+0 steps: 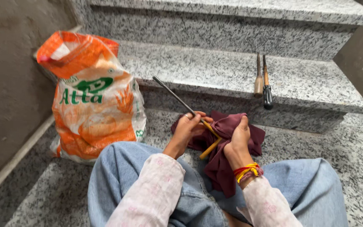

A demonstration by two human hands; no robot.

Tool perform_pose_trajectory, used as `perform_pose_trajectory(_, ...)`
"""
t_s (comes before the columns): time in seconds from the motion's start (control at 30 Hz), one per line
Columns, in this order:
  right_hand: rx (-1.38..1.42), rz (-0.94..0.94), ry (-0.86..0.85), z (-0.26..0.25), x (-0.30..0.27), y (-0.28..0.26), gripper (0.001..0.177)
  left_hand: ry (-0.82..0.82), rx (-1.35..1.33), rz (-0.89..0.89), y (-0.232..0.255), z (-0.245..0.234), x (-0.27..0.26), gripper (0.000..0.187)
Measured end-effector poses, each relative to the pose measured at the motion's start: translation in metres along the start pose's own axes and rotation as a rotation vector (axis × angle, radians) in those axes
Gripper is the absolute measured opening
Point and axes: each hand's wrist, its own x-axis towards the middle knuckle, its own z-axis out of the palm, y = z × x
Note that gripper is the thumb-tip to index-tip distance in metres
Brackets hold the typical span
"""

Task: The person uses a long metal rod, a screwdriver, and a T-handle tool to turn a maroon fabric tube right-side out. They perform the action while sitting on stairs next to a large plastic bag.

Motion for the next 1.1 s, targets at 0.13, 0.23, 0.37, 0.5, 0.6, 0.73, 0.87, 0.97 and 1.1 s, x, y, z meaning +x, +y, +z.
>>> perform_pose_trajectory(0.13,-0.196,-0.308,-0.22,-0.037,-0.003,0.027,0.027,0.059,-0.046,0.119,-0.017,-0.002,-0.007,0.013)
perform_pose_trajectory(0.23,-0.163,-0.284,-0.214,-0.055,-0.025,0.025,0.018,-0.083,0.079,0.292,-0.026,-0.002,-0.006,0.014)
perform_pose_trajectory(0.37,-0.185,-0.144,0.197,-0.076,-0.046,-0.014,0.015,-0.068,0.162,0.262,-0.033,0.002,-0.014,0.013)
perform_pose_trajectory(0.5,-0.144,-0.274,0.024,-0.088,-0.064,-0.042,0.013,0.019,0.23,0.162,-0.026,0.006,-0.019,0.014)
perform_pose_trajectory(0.6,-0.451,-0.369,-0.199,-0.082,-0.082,-0.035,0.01,0.015,0.175,0.187,-0.028,0.008,-0.02,0.014)
perform_pose_trajectory(0.73,-1.146,-0.619,-0.502,-0.053,-0.123,-0.004,0.02,0.093,0.091,0.188,-0.03,0.001,-0.021,0.013)
perform_pose_trajectory(0.87,-1.173,-0.879,-0.65,-0.042,-0.138,-0.013,0.033,0.117,0.057,0.157,-0.034,-0.011,-0.023,0.013)
perform_pose_trajectory(0.97,-1.275,-0.847,-0.549,-0.043,-0.129,-0.029,0.034,0.101,0.037,0.157,-0.032,-0.016,-0.018,0.014)
perform_pose_trajectory(1.1,-1.219,-0.974,-0.698,-0.048,-0.139,-0.024,0.047,0.148,-0.007,0.146,-0.031,-0.019,-0.018,0.017)
